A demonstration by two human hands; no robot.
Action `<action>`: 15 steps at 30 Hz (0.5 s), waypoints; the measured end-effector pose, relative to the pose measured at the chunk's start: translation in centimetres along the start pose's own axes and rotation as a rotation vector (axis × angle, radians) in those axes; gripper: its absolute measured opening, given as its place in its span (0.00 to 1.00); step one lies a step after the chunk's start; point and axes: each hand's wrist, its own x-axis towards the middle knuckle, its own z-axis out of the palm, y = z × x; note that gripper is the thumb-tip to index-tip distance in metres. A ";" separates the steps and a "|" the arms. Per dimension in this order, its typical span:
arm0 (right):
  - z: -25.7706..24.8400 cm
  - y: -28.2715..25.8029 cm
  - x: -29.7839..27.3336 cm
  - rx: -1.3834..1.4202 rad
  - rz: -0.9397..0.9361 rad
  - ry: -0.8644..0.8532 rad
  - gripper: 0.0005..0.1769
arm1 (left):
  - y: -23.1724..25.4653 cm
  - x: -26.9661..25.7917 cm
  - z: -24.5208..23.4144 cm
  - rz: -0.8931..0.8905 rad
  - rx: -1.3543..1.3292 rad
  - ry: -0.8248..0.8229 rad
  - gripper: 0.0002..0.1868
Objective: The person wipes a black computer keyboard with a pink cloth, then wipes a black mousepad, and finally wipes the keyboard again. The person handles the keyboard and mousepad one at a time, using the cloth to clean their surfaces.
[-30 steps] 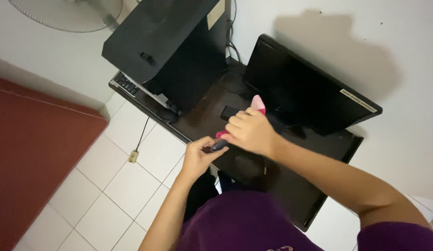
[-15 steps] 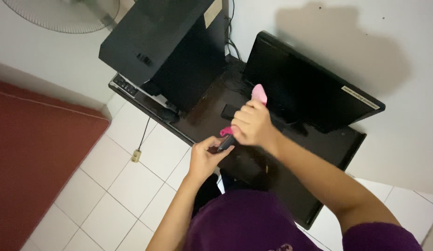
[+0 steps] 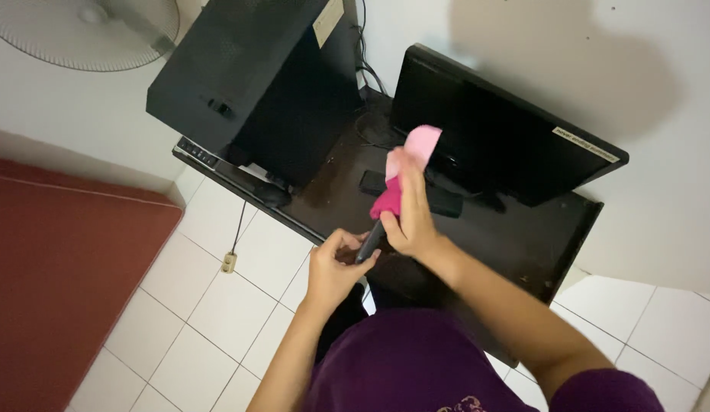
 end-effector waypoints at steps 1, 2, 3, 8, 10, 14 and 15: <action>0.2 -1.7 0.3 -0.001 0.000 0.004 0.40 | 1.7 -0.2 -0.5 0.003 0.003 -0.002 0.18; 0.5 -3.4 0.7 0.169 0.090 0.021 0.41 | 3.3 -0.3 -0.9 0.007 0.021 -0.052 0.31; 0.4 -5.2 0.8 0.334 0.184 0.036 0.42 | 5.0 -0.7 -1.2 0.009 0.036 -0.107 0.46; 2.6 -7.6 -3.6 0.631 0.324 -0.211 0.56 | 3.3 -0.5 -2.7 0.324 0.288 -0.130 0.59; 4.4 -5.1 -7.5 0.661 0.301 -0.274 0.53 | 4.4 -0.3 -4.1 0.333 0.241 -0.149 0.59; 5.7 -3.6 -9.4 0.541 0.393 -0.394 0.44 | 2.3 -0.2 -6.0 0.199 -0.102 -0.200 0.53; 5.0 -5.0 -7.4 0.573 0.462 -0.436 0.51 | 1.3 -0.3 -6.2 0.161 -0.251 -0.195 0.53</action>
